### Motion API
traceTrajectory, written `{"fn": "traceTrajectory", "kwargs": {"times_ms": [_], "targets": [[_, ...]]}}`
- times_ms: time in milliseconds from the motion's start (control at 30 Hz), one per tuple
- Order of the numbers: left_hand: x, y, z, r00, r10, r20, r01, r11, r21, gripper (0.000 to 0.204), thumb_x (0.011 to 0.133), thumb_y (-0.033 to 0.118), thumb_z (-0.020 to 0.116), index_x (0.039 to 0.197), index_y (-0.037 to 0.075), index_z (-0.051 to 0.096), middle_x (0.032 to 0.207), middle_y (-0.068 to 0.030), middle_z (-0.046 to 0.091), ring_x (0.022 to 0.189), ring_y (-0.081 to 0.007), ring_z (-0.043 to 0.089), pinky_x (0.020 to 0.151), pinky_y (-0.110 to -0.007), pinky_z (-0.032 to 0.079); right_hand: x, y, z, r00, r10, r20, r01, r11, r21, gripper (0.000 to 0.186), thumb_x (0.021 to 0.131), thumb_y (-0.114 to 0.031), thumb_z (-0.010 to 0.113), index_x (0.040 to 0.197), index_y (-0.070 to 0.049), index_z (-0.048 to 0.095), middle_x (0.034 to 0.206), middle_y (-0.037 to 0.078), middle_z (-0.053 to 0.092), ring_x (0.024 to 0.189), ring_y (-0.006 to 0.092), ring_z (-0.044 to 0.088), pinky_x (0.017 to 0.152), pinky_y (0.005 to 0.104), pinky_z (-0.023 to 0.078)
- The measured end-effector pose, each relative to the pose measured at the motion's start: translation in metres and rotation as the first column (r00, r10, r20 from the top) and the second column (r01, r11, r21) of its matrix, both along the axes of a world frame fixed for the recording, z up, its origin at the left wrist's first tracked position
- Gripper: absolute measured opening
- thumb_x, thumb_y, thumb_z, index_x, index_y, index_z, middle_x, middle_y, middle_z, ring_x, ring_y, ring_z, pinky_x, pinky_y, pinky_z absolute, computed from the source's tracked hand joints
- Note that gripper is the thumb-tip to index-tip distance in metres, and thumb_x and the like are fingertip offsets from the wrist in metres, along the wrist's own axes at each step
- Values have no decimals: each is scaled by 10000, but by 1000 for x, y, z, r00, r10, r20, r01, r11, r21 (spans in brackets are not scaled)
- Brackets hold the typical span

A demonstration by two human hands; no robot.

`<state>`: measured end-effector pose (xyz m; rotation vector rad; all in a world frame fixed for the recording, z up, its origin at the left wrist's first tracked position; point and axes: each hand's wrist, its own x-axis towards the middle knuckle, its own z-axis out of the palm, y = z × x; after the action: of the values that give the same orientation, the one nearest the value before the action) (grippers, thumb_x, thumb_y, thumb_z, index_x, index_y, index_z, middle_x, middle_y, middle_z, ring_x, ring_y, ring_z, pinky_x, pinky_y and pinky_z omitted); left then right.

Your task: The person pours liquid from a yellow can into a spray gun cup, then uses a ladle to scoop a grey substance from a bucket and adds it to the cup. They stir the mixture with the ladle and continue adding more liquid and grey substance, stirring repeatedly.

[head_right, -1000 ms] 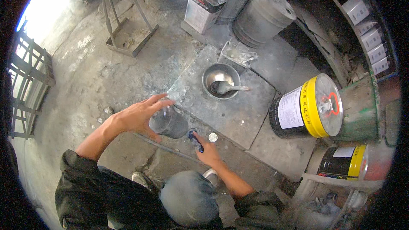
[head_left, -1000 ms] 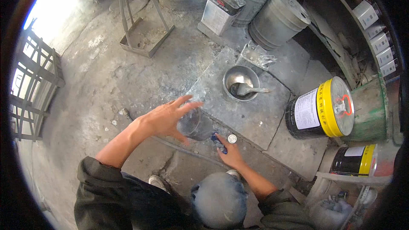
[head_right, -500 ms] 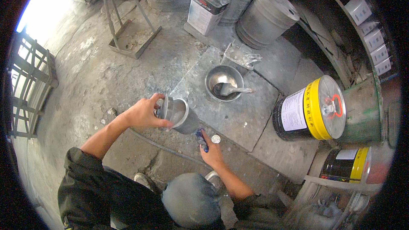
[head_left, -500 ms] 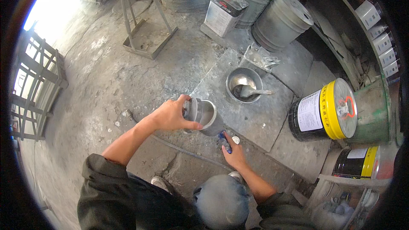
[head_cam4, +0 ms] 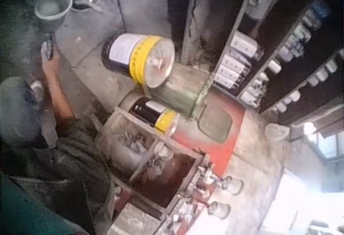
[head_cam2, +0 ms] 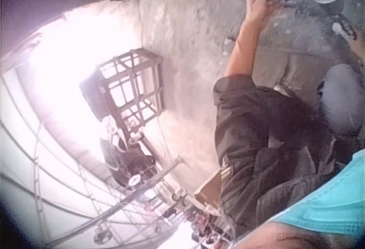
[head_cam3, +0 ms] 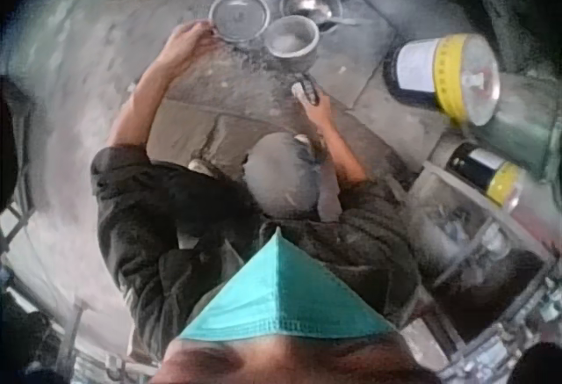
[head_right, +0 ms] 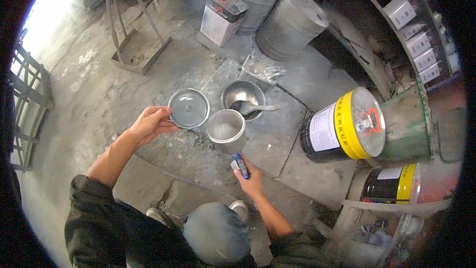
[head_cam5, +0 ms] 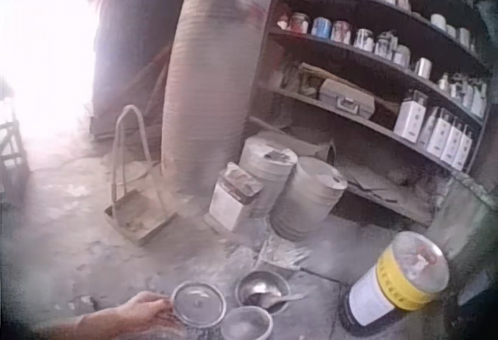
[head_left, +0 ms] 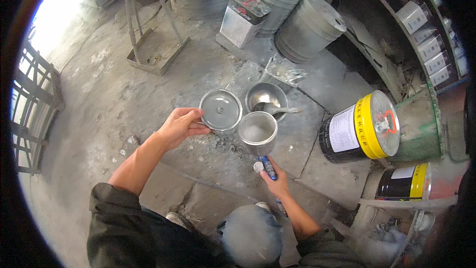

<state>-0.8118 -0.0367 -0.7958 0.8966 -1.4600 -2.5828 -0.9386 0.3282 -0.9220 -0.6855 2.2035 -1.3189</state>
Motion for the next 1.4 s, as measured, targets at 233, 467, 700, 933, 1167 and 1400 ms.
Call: {"fn": "traceTrajectory", "kwargs": {"times_ms": [233,467,700,933,1167,1400], "targets": [[-14,5,-17,998,60,-24,-62,993,-103,396,996,210,629,1188,-136,610,1087,-172,668,891,-227,703,835,-315,610,-47,41,31,995,-99,11,97,987,127,718,804,-114,792,1437,26,483,1262,137,662,1098,145,612,949,303,479],[-10,4,-16,994,87,74,-74,984,-165,407,968,220,661,1145,-146,639,1000,-178,684,838,-215,707,763,-295,616,-112,56,67,980,-95,-175,140,953,268,721,733,-33,774,1403,35,518,1092,132,726,917,132,663,854,288,515],[-6,-1,-13,993,93,70,-78,976,-202,422,957,267,680,1127,-118,662,965,-138,675,791,-187,694,742,-297,619,-179,48,128,987,89,-133,-1,834,552,714,737,-74,778,1398,28,528,989,162,734,870,159,673,795,296,518],[-9,-4,-26,991,107,84,-88,975,-206,414,935,241,696,1113,-132,669,975,-180,696,754,-215,722,688,-294,617,-193,13,188,818,412,-401,59,633,772,672,753,-148,769,1391,-99,566,1096,290,677,1036,431,664,919,462,515],[-14,-5,-39,992,79,101,-53,969,-239,403,935,240,697,1078,-136,674,959,-181,694,754,-220,726,670,-300,619,-175,-13,215,396,685,-612,337,512,790,731,774,-76,662,1476,-132,465,899,210,691,780,392,689,709,518,548],[-12,-6,-38,987,66,144,-25,962,-270,350,969,256,664,1071,-79,679,952,-110,676,801,-178,682,734,-320,617,-158,31,151,639,310,-704,80,883,462,701,754,-9,674,1429,-135,530,1128,241,687,939,391,700,822,438,547]]}}
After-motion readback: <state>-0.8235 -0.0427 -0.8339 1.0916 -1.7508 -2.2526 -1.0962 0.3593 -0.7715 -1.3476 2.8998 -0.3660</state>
